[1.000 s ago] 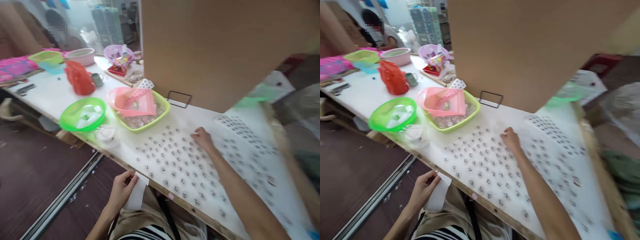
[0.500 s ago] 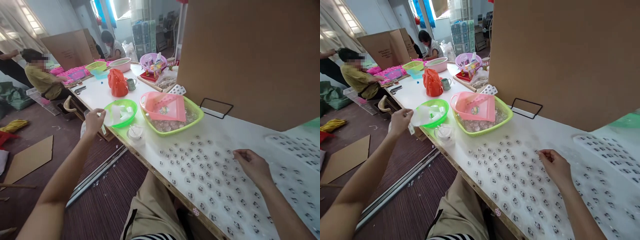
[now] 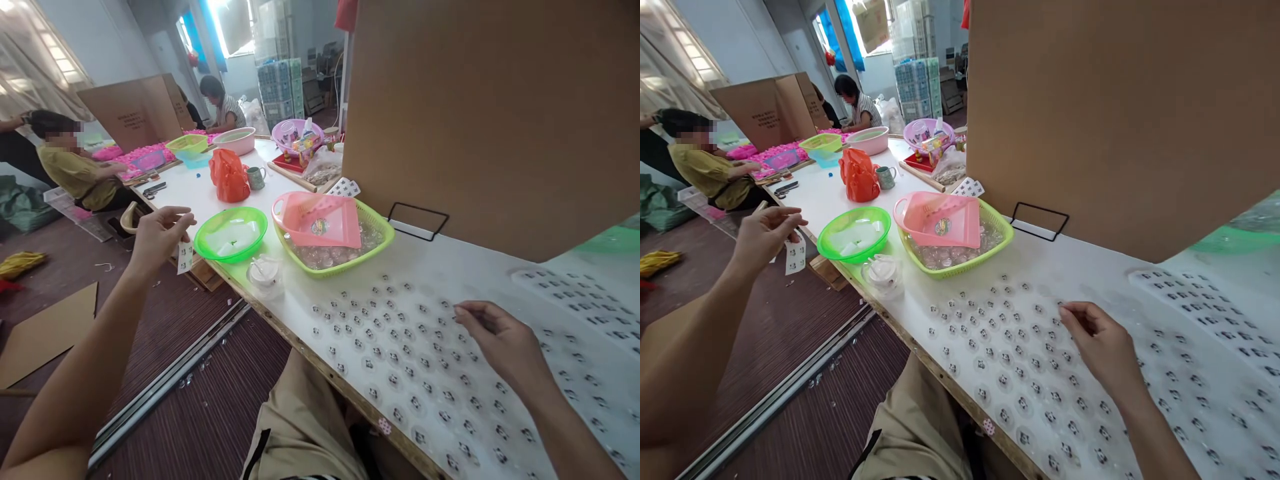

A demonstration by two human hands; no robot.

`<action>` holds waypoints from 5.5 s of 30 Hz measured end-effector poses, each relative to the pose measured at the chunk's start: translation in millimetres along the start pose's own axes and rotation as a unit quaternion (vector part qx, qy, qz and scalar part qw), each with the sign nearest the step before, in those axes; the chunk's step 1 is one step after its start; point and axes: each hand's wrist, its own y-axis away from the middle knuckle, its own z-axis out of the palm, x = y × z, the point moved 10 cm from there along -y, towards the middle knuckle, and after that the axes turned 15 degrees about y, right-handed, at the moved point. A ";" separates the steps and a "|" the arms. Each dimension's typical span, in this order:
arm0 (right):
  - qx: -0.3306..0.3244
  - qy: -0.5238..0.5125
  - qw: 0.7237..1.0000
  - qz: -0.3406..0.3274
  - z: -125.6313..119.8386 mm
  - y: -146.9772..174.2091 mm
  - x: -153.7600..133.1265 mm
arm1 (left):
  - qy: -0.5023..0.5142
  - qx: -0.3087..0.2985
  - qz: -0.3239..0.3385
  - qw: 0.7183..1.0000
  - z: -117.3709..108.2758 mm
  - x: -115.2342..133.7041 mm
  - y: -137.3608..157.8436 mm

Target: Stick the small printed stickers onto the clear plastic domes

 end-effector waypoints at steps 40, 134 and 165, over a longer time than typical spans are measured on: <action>-0.137 -0.218 0.955 -0.145 31.4 112.6 -159.4 | 0.202 -0.279 -0.013 0.939 226.5 110.7 220.2; -0.027 0.248 0.964 0.093 47.1 -169.2 68.4 | 0.355 -0.240 -0.308 0.849 246.7 -10.9 254.4; -0.206 -0.301 0.931 -0.020 79.0 92.4 -109.2 | 0.502 -0.304 -0.324 0.742 289.7 27.1 281.7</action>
